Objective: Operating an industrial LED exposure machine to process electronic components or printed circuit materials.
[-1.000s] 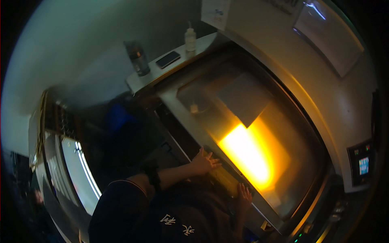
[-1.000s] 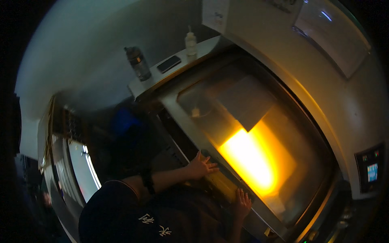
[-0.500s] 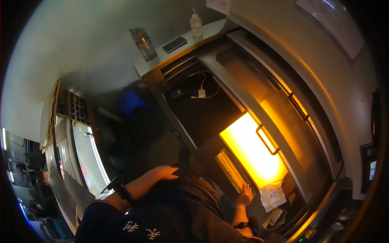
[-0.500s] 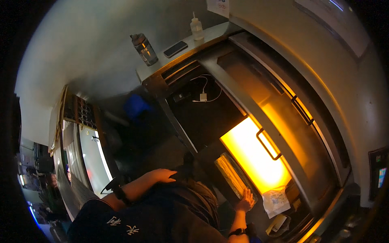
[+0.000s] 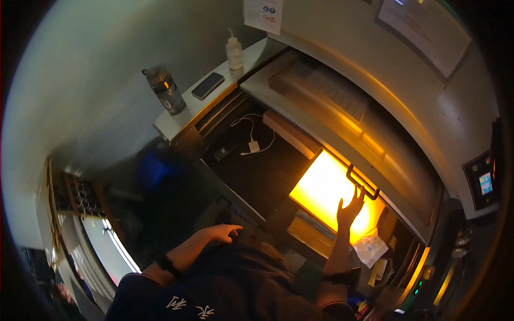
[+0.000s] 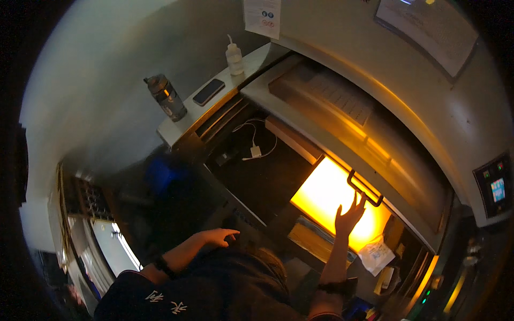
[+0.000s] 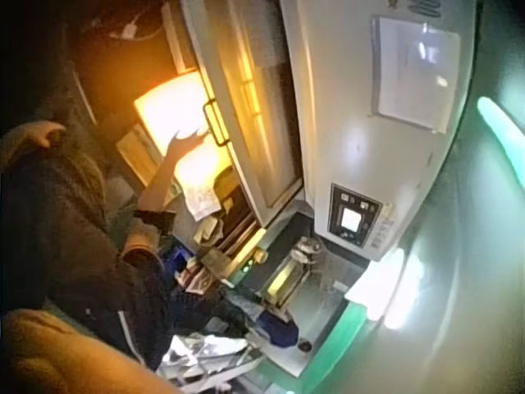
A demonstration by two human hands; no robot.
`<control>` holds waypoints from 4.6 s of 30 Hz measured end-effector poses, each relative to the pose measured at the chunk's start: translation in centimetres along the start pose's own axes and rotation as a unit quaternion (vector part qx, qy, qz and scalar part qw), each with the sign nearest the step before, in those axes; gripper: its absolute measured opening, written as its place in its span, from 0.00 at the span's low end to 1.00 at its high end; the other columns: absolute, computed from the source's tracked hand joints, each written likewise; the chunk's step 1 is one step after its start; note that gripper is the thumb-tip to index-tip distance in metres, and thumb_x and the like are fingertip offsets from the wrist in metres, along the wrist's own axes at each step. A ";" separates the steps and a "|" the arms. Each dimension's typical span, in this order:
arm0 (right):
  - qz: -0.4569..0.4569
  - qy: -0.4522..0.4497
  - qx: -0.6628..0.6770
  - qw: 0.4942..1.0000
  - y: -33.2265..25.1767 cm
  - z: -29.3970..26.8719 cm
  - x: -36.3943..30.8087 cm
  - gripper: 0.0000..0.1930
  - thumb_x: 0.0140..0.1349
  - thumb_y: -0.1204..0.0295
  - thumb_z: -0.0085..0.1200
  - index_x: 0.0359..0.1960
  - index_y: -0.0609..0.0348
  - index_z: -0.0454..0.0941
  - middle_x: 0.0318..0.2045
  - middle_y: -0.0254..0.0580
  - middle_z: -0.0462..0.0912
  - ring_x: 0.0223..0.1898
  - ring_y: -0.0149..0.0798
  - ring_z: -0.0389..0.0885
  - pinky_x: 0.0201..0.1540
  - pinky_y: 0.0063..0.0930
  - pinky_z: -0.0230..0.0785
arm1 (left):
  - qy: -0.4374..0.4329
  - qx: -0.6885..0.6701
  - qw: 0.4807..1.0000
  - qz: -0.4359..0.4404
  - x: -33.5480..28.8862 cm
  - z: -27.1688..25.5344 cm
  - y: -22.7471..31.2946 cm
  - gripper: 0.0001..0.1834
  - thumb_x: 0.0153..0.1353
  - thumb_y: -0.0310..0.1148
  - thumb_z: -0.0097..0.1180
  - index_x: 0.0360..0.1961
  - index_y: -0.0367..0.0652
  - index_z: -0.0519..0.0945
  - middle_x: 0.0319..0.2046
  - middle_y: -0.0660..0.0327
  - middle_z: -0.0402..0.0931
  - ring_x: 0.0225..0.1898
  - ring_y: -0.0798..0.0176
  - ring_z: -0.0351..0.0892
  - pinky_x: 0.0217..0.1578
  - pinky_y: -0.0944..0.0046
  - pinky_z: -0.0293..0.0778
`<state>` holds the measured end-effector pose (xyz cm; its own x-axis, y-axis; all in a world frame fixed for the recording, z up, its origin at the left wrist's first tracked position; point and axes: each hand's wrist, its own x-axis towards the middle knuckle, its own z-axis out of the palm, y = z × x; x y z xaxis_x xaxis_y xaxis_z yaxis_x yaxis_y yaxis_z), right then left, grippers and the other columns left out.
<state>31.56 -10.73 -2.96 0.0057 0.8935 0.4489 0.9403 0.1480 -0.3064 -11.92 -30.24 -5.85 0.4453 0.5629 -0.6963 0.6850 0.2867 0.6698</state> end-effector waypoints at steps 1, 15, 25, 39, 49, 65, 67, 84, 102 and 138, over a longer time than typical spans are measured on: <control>0.012 0.024 -0.026 0.999 -0.2 0.1 1.2 0.39 0.54 0.67 0.61 0.69 0.52 0.58 0.71 0.49 0.55 0.72 0.53 0.49 0.70 0.57 0.44 | -0.009 0.012 1.000 0.012 -0.4 -1.7 -1.3 0.42 0.52 0.27 0.57 0.71 0.48 0.58 0.61 0.52 0.70 0.59 0.53 0.73 0.54 0.57 0.74; 0.289 -0.344 -0.147 0.881 -8.3 -3.5 -9.4 0.32 0.47 0.43 0.65 0.41 0.60 0.82 0.42 0.51 0.84 0.45 0.51 0.82 0.49 0.45 0.72 | 0.180 0.053 0.981 -0.049 -12.5 -14.8 -18.7 0.37 0.60 0.46 0.56 0.67 0.40 0.64 0.66 0.48 0.62 0.67 0.47 0.61 0.66 0.54 0.60; 0.334 -0.340 -0.201 0.856 -21.0 -18.8 -13.2 0.35 0.46 0.40 0.64 0.42 0.61 0.82 0.42 0.58 0.83 0.45 0.57 0.82 0.47 0.49 0.74 | 0.120 0.078 0.968 0.205 -4.2 -18.4 -2.6 0.29 0.62 0.42 0.54 0.63 0.45 0.69 0.56 0.51 0.72 0.56 0.46 0.72 0.57 0.52 0.70; -0.053 0.136 -0.171 0.974 -22.1 -33.1 -0.1 0.21 0.54 0.56 0.59 0.13 0.57 0.71 0.14 0.41 0.72 0.18 0.48 0.72 0.27 0.39 0.62 | 0.422 0.343 0.837 0.055 18.7 -20.4 9.0 0.35 0.56 0.48 0.64 0.61 0.42 0.70 0.60 0.49 0.70 0.51 0.43 0.76 0.51 0.49 0.73; -0.221 0.309 -0.241 0.893 -18.9 -36.6 6.3 0.19 0.63 0.54 0.47 0.19 0.53 0.72 0.16 0.36 0.72 0.18 0.41 0.71 0.28 0.35 0.63 | 0.522 0.361 0.772 -0.008 19.1 -30.5 3.9 0.37 0.54 0.49 0.67 0.61 0.42 0.70 0.62 0.48 0.67 0.50 0.42 0.77 0.49 0.48 0.75; 0.397 0.177 0.053 0.899 -11.9 -17.3 -7.8 0.39 0.64 0.60 0.57 0.71 0.60 0.50 0.71 0.56 0.53 0.72 0.53 0.50 0.72 0.45 0.43 | 0.029 -0.408 0.882 0.233 8.3 -19.6 15.2 0.15 0.60 0.23 0.59 0.48 0.33 0.78 0.45 0.55 0.81 0.44 0.61 0.80 0.48 0.61 0.74; 0.490 0.135 0.247 0.825 -12.2 -12.2 -15.7 0.35 0.65 0.60 0.56 0.68 0.64 0.56 0.65 0.57 0.65 0.68 0.49 0.61 0.69 0.40 0.53 | -0.001 -0.346 0.922 0.171 8.1 -20.9 13.1 0.14 0.60 0.23 0.58 0.48 0.32 0.78 0.45 0.55 0.81 0.43 0.62 0.80 0.47 0.62 0.75; 0.558 0.646 0.378 0.359 -50.8 -11.2 -38.2 0.20 0.68 0.65 0.53 0.52 0.71 0.74 0.45 0.47 0.81 0.44 0.40 0.80 0.50 0.37 0.72 | -0.151 -0.124 0.964 0.179 4.6 -17.9 3.9 0.13 0.68 0.39 0.52 0.40 0.40 0.80 0.19 0.63 0.73 0.10 0.76 0.61 0.08 0.73 0.55; 0.397 0.852 0.326 0.099 -67.9 -1.4 -56.9 0.15 0.71 0.64 0.46 0.51 0.60 0.74 0.45 0.45 0.81 0.45 0.40 0.81 0.43 0.30 0.76 | -0.570 0.318 0.730 0.200 -13.1 11.8 -1.2 0.19 0.69 0.38 0.49 0.55 0.37 0.73 0.37 0.54 0.81 0.29 0.64 0.80 0.30 0.67 0.77; 0.704 0.166 0.244 0.646 -54.2 -7.8 -46.1 0.23 0.67 0.55 0.47 0.57 0.54 0.76 0.52 0.46 0.81 0.53 0.47 0.79 0.57 0.39 0.69 | -0.145 0.027 0.889 0.433 11.5 -4.4 13.8 0.20 0.62 0.37 0.55 0.53 0.40 0.74 0.48 0.56 0.74 0.50 0.58 0.73 0.49 0.62 0.72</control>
<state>-17.01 -63.30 -0.50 0.8873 0.1608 -0.4322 -0.2946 -0.5234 -0.7995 0.10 -16.41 -3.54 0.9437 0.3292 0.0327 0.0353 -0.1986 0.9794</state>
